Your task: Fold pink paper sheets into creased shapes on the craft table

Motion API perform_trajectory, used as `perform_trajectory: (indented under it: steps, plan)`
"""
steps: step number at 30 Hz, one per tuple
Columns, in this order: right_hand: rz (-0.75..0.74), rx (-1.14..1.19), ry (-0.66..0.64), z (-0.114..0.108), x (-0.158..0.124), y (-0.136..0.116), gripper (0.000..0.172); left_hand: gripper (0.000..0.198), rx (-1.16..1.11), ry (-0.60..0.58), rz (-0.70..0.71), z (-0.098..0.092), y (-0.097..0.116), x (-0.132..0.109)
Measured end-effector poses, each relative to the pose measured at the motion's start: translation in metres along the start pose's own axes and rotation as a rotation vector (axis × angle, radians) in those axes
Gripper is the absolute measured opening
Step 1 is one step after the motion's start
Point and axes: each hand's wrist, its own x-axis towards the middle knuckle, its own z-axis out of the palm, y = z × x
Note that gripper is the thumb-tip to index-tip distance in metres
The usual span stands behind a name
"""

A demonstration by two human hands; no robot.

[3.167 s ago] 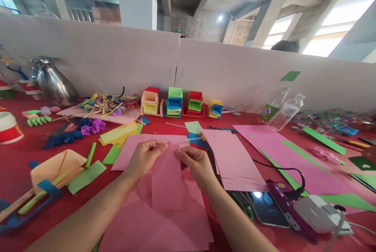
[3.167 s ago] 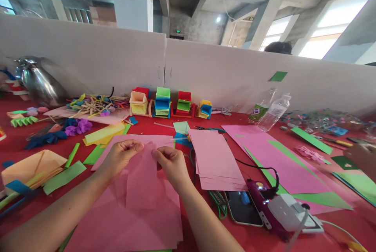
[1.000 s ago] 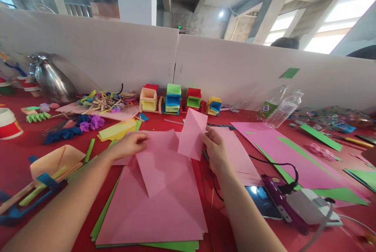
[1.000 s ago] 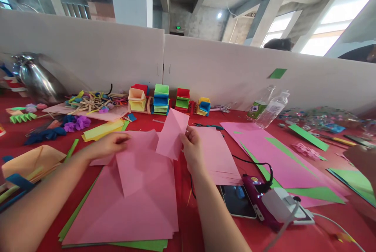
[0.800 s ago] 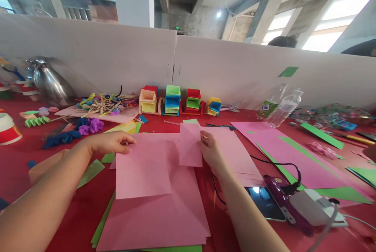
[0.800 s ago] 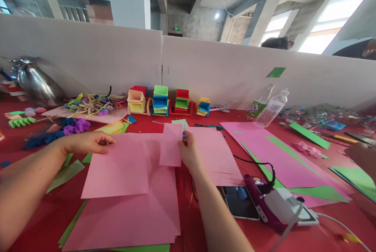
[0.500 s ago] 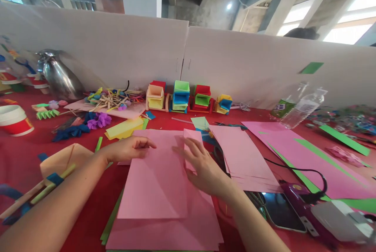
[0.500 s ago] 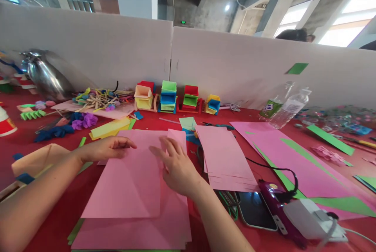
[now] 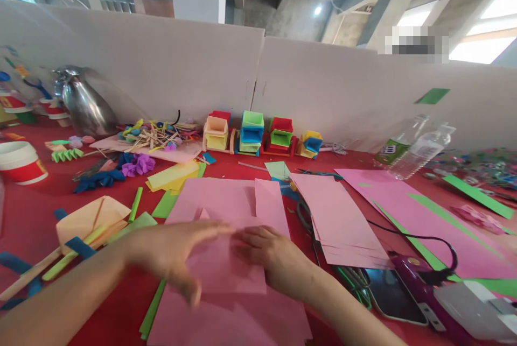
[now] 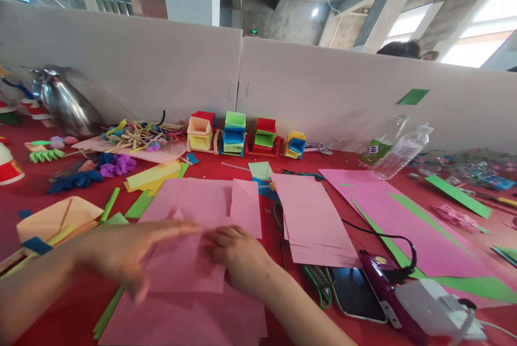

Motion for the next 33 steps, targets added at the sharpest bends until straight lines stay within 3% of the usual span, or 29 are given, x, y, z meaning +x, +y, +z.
perform_trajectory:
  steps: [2, 5, 10, 12, 14, 16, 19, 20, 22, 24, 27, 33]
  plan:
    - [0.026, 0.108, -0.005, 0.003, -0.005, 0.000, 0.058, 0.101, 0.082, -0.096, 0.023, 0.014, 0.005, -0.007]
    - [0.066, 0.215, 0.004, -0.001, -0.011, -0.001, 0.046, 0.101, 0.130, -0.077, -0.003, 0.027, 0.002, -0.012]
    - [0.076, 0.426, 0.085, -0.014, -0.015, -0.002, 0.027, 0.045, 0.049, 0.021, -0.021, 0.021, -0.003, -0.018]
    - [0.130, 0.515, 0.099, -0.015, -0.016, -0.003, 0.020, 0.037, 0.042, 0.072, -0.100, 0.020, -0.004, -0.019]
    - [0.279, 0.574, 0.115, -0.010, -0.014, -0.004, 0.016, 0.039, 0.077, 0.166, -0.209, 0.024, -0.005, -0.018]
    - [0.481, 0.586, 0.135, 0.000, -0.012, -0.005, 0.018, 0.050, 0.171, 0.361, -0.256, 0.034, -0.004, -0.013]
    - [0.679, 0.539, 0.202, 0.015, -0.007, -0.005, 0.023, 0.057, 0.505, 0.740, -0.125, 0.052, 0.002, -0.004]
    - [0.701, 0.521, 0.223, 0.019, -0.006, -0.004, 0.030, 0.056, 0.644, 0.769, -0.037, 0.058, 0.005, -0.001]
    - [0.702, 0.492, 0.236, 0.024, -0.004, -0.003, 0.042, 0.046, 0.844, 0.684, 0.199, 0.067, 0.010, 0.004]
    - [0.676, 0.462, 0.233, 0.026, -0.003, -0.002, 0.048, 0.039, 0.935, 0.585, 0.309, 0.074, 0.011, 0.007]
    - [0.594, 0.398, 0.272, 0.025, -0.003, -0.002, 0.052, 0.037, 0.969, 0.515, 0.289, 0.082, 0.006, 0.010]
    - [0.427, 0.236, 0.216, 0.024, -0.005, -0.005, 0.029, 0.037, 0.948, 0.539, 0.250, 0.084, 0.002, 0.007]
